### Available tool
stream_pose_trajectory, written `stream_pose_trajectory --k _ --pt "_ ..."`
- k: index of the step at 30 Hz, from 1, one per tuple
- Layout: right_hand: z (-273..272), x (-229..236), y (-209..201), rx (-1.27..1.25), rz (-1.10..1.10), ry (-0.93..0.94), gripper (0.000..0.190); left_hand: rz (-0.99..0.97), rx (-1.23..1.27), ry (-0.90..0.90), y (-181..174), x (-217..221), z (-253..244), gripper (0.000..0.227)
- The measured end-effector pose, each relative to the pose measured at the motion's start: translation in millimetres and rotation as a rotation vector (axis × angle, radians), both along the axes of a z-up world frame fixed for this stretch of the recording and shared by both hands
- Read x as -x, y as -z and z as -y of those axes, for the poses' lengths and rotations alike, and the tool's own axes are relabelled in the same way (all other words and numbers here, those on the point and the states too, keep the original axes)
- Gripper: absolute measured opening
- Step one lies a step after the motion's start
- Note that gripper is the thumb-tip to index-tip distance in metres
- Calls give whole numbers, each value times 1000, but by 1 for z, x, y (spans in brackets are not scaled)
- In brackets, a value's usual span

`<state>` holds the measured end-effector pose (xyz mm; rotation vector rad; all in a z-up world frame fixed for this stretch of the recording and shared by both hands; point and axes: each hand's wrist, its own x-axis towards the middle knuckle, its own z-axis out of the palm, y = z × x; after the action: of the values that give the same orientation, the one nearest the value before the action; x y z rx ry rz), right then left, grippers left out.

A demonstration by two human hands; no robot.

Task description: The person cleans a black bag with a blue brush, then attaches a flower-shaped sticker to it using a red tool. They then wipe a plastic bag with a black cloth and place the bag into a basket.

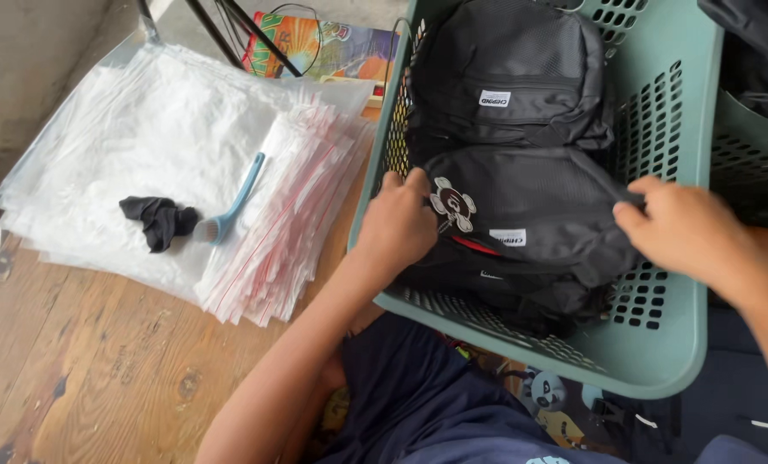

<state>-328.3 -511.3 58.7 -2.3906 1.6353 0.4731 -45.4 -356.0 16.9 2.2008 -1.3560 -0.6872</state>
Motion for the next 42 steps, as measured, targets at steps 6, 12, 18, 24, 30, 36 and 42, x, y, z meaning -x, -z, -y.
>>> stream_pose_trajectory --k 6,12,18,24,30,36,42 --pt "-31 -12 33 -141 -323 -62 37 203 -312 139 87 9 23 45" --pt "-31 -35 59 558 -403 -593 52 401 59 124 9 10 -34 26" --pt "-86 -176 -38 917 231 -1191 34 517 449 -41 -62 -33 -144 16" --pt "-111 -330 -20 386 623 -1407 29 402 445 -197 -52 -97 -239 22" --pt "-131 -418 26 207 379 -1498 28 351 394 -83 -35 -124 -261 29" --pt "-126 -429 46 235 266 -1503 22 562 478 -43 6 -143 -255 9" --pt "-127 -417 15 205 304 -1422 23 999 650 -61 10 -154 -251 14"
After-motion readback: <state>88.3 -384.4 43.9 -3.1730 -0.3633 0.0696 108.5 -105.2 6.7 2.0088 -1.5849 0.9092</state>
